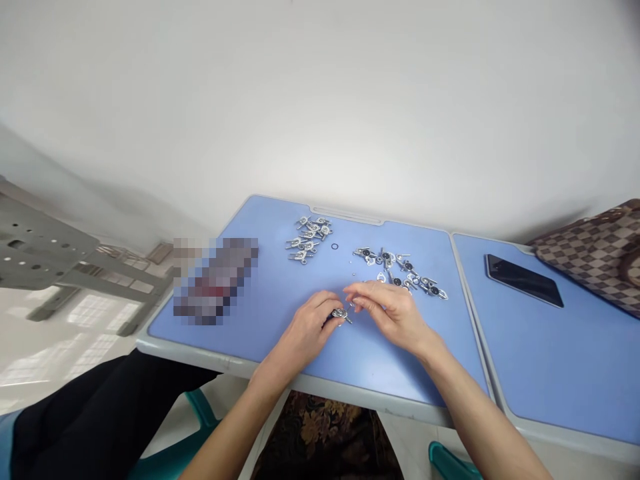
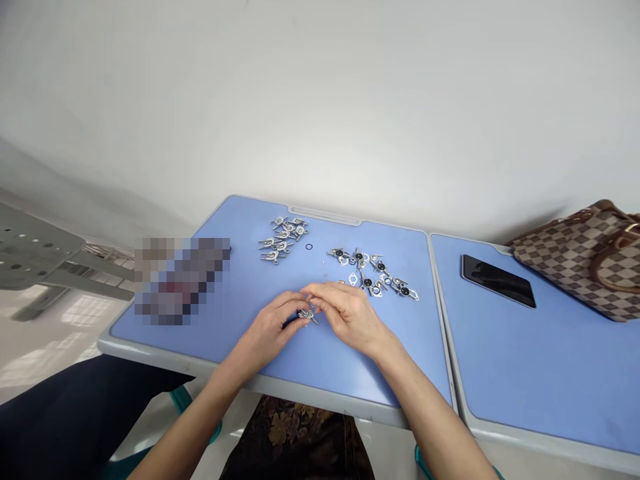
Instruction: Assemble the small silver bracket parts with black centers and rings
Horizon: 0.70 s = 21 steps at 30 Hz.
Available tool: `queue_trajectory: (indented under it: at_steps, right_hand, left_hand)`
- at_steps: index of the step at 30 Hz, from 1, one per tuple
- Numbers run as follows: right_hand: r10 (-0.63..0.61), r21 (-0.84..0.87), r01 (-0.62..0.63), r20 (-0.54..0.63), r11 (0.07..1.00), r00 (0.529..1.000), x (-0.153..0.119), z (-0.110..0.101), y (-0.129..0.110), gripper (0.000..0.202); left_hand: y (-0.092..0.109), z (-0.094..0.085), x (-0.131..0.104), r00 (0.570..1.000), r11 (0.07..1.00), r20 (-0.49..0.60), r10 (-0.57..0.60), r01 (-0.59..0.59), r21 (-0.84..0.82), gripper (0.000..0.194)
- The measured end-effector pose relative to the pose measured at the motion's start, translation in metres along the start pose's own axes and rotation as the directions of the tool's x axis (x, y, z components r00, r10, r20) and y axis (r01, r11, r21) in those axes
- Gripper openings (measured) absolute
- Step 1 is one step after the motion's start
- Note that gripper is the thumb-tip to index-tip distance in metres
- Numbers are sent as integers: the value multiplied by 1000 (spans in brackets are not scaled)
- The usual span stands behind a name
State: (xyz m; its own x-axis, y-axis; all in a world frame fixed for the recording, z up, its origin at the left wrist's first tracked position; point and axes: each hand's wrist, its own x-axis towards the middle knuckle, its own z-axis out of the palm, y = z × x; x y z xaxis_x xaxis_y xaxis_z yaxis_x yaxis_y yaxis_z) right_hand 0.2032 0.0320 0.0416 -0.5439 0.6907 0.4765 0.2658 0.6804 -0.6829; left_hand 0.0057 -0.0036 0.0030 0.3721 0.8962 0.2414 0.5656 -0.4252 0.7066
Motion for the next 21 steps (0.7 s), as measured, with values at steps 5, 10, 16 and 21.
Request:
queue_trajectory:
  at_steps: [5,10,16,21]
  right_hand:
    - [24,-95,-28,-48,995,999,1,3,0,16]
    - [-11,-175,-8,-105,984,994,4,5,-3,13]
    - [-16,-286,-27,-149,958,989,3,14,0,22]
    - [-12,-187,-9,-110,982,994,1,18,-1,17]
  left_hand:
    - [-1,1,0,1000,1000,-9,12,-12,11,14]
    - [-3,1,-1,1000,1000,1,4,-4,14,18]
    - [-2,1,-1,1000,1000,-1,0,0,7,16]
    - [-4,2,-1,1000,1000,-12,4,-4,-2,16]
